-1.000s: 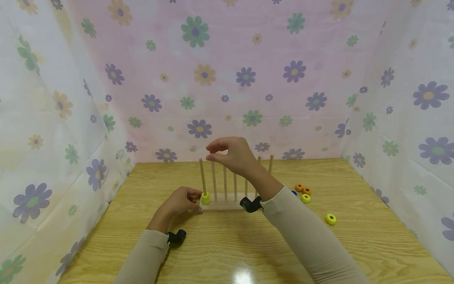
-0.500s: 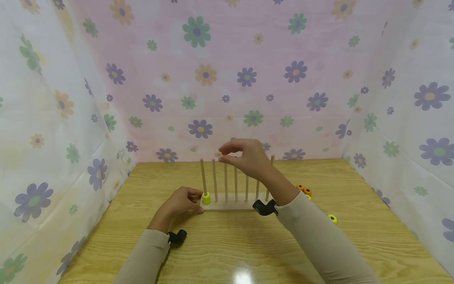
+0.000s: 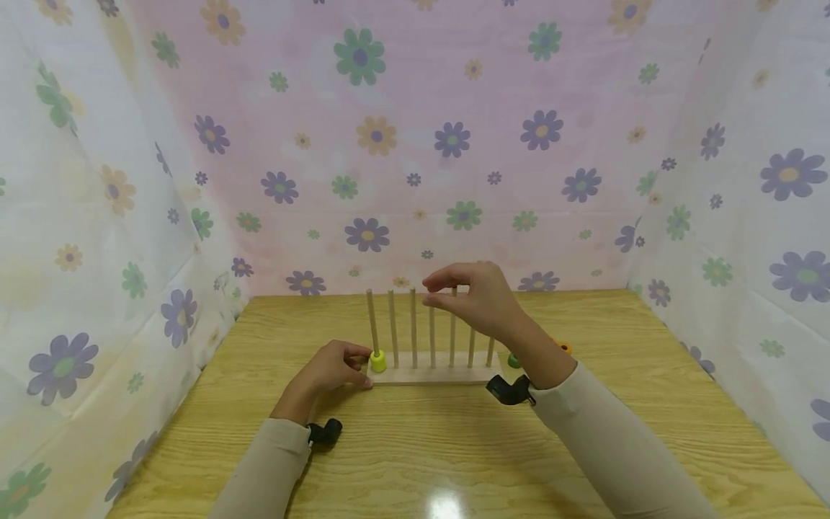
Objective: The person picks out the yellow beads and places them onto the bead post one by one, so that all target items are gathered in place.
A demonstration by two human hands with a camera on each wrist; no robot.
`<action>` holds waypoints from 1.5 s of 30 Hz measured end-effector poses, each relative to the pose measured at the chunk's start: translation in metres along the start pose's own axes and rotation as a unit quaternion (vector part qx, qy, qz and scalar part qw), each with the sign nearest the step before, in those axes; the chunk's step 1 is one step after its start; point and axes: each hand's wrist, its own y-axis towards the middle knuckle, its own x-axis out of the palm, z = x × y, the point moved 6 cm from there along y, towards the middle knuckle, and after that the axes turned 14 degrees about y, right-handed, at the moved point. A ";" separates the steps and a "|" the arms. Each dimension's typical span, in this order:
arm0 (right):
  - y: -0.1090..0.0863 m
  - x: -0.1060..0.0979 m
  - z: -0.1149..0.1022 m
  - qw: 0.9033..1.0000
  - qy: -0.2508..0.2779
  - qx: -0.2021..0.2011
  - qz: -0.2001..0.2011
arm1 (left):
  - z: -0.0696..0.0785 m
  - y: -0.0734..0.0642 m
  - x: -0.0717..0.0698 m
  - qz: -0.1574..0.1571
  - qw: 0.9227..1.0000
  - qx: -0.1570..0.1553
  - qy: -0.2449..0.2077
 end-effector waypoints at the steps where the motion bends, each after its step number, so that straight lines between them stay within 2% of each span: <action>1: -0.002 -0.001 0.000 1.000 -0.003 -0.003 0.000 | 0.000 0.000 0.000 0.000 1.000 -0.001 -0.001; 11: -0.021 -0.013 -0.006 0.999 -0.011 -0.034 0.009 | 0.001 0.001 0.000 0.000 1.000 0.000 0.001; 19: -0.040 -0.022 0.006 1.000 -0.015 0.011 0.006 | 0.001 0.000 0.001 0.001 1.000 -0.001 0.001; 27: -0.058 -0.034 0.014 1.000 -0.028 -0.001 0.011 | 0.001 0.000 0.000 0.000 1.000 -0.003 -0.003; 32: -0.070 -0.040 0.021 1.000 -0.017 0.011 0.010 | 0.001 0.000 -0.001 0.003 1.000 -0.004 -0.002; 38: -0.085 -0.049 0.030 0.999 -0.037 0.035 0.015 | 0.001 0.000 -0.002 0.003 1.000 -0.006 -0.005; 45: -0.102 -0.062 0.043 0.998 -0.031 0.054 0.018 | -0.001 0.001 0.000 0.002 1.000 -0.003 0.000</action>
